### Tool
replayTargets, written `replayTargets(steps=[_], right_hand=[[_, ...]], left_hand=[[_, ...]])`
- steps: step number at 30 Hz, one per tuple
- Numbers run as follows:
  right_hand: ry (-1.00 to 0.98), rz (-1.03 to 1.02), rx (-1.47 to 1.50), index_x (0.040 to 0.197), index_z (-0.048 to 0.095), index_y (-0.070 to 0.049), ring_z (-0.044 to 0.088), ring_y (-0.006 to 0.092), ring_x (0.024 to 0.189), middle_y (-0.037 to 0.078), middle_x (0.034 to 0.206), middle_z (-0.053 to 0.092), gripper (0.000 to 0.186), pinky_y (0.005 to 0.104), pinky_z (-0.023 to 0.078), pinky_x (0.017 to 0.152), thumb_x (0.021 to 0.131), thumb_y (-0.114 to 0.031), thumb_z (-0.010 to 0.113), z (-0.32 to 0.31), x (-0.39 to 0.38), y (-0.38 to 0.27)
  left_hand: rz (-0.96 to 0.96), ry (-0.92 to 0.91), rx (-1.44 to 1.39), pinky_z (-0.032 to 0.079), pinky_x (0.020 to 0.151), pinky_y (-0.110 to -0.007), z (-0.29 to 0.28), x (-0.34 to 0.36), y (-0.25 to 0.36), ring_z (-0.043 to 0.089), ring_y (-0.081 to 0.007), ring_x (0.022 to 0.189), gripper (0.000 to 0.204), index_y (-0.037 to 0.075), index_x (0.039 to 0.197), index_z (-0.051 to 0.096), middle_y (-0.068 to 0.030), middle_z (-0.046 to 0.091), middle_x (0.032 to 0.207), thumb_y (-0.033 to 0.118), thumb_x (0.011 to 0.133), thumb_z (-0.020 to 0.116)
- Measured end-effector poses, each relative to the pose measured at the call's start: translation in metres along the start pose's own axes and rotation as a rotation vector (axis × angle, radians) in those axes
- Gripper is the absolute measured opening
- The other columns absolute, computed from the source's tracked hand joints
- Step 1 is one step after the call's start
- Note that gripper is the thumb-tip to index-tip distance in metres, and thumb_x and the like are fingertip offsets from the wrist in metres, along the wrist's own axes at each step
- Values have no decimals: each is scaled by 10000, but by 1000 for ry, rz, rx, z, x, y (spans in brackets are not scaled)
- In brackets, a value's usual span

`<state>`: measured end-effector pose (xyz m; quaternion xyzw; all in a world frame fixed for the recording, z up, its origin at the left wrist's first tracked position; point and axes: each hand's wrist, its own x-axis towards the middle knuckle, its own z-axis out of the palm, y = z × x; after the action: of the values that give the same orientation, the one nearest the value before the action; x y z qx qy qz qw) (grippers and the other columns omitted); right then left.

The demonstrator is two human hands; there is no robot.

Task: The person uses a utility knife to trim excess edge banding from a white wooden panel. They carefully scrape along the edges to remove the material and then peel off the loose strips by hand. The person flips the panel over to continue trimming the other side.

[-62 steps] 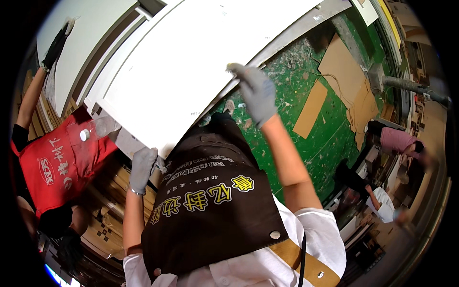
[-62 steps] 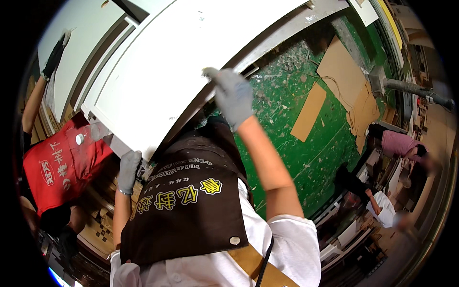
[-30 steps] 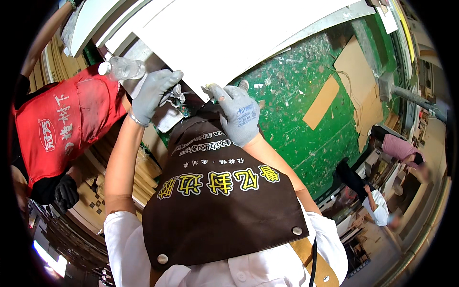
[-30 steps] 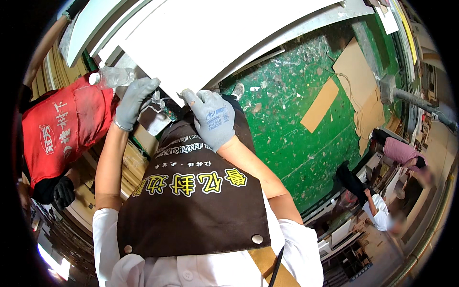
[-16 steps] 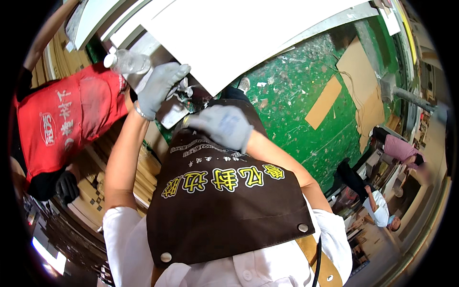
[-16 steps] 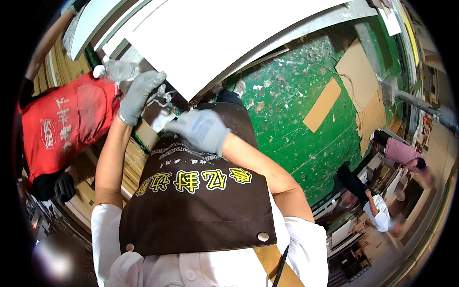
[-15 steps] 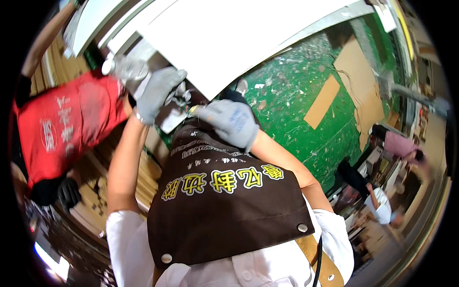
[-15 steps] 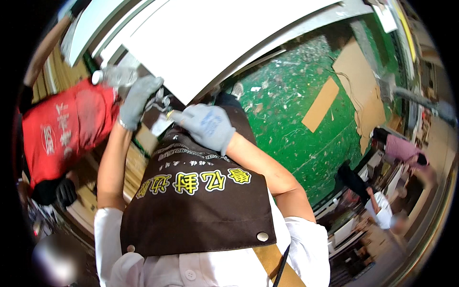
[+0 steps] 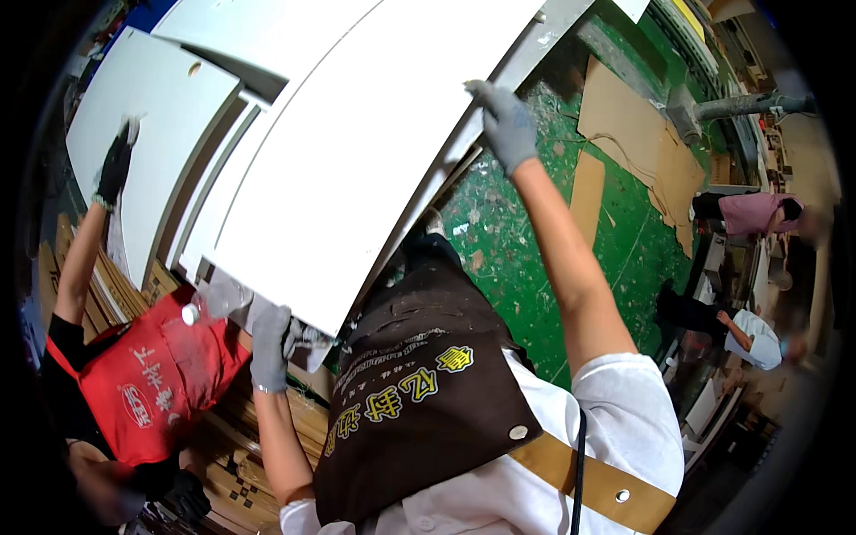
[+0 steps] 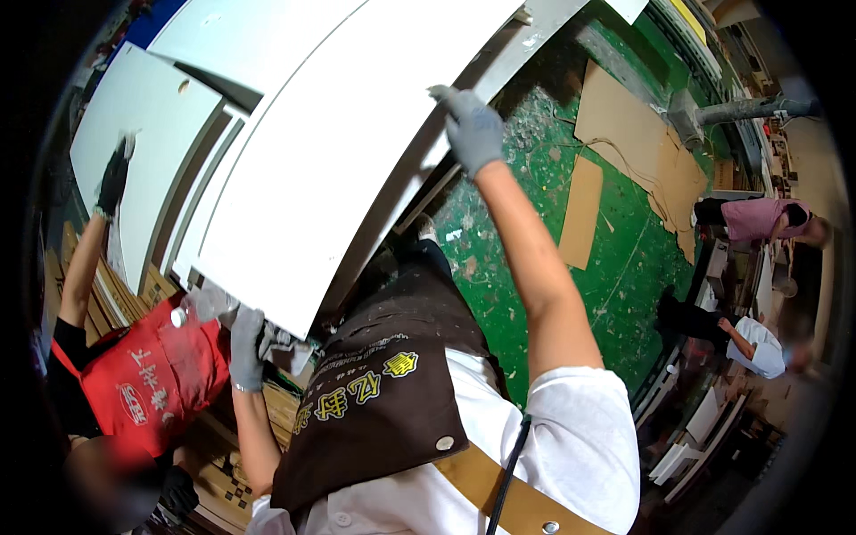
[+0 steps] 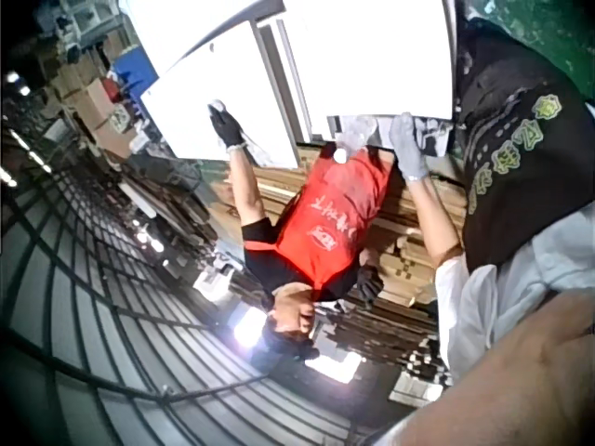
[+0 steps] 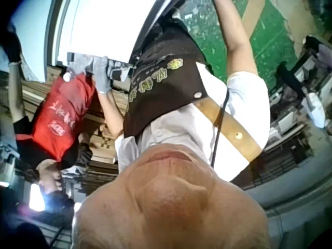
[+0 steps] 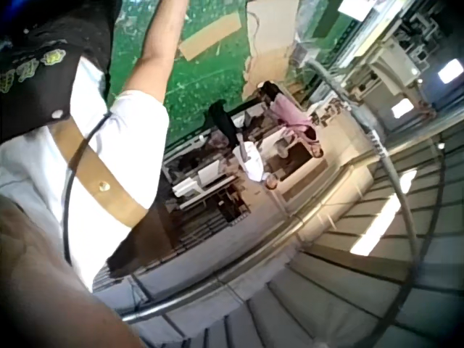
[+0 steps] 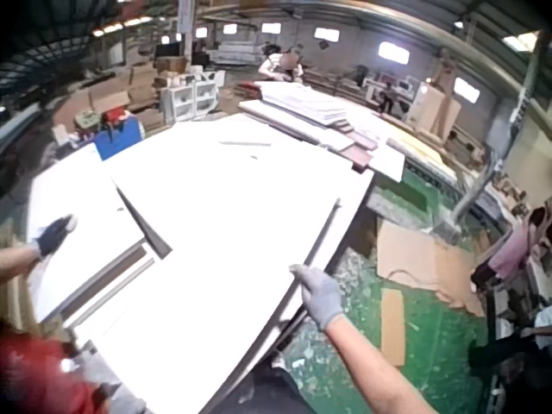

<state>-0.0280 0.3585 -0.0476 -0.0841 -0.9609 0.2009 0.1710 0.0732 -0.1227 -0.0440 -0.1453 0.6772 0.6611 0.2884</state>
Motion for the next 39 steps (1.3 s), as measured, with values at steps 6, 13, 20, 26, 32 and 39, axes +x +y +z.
replayTargets(steps=[6,13,20,26,32,39], right_hand=[[172,49,-109,1205,664,-253,644,297,992,104,1039,673,359,419,521,865,903,-135,510,9,116,128],[-520,-206,-183,1243,538,-225,663,232,895,72,1004,625,492,372,579,608,805,-158,751,-37,34,1],[-559,-230,348,1316,569,-182,670,282,826,127,1009,646,387,390,569,664,935,-142,516,-36,12,4],[-292,14,657,1239,669,-130,683,262,1013,120,1141,698,316,333,535,882,936,-137,580,-39,81,111],[-516,-98,583,1242,665,-160,664,279,931,95,988,691,333,343,528,817,917,-145,590,-49,86,102],[-508,-247,406,1235,673,-214,657,266,885,69,966,669,364,361,531,782,892,-127,584,-55,88,95]], left_hand=[[-32,144,-49,316,506,-225,-1,-22,0,444,-63,565,275,64,808,577,20,528,669,257,1004,582],[94,624,94,461,488,-250,16,-47,0,512,-98,515,236,30,946,645,-4,554,653,247,1010,578],[456,1033,263,389,511,-194,100,-20,87,460,-33,637,307,-25,1237,632,21,587,842,177,1028,534],[451,665,526,570,842,-303,207,52,109,697,-193,930,238,11,1169,680,-128,708,1089,122,977,592],[478,408,691,447,548,-203,260,102,107,584,-64,649,222,-23,1107,688,-67,700,862,130,953,643],[537,485,771,501,612,-277,265,106,108,656,-173,637,147,59,1004,731,-83,697,786,150,913,660]])
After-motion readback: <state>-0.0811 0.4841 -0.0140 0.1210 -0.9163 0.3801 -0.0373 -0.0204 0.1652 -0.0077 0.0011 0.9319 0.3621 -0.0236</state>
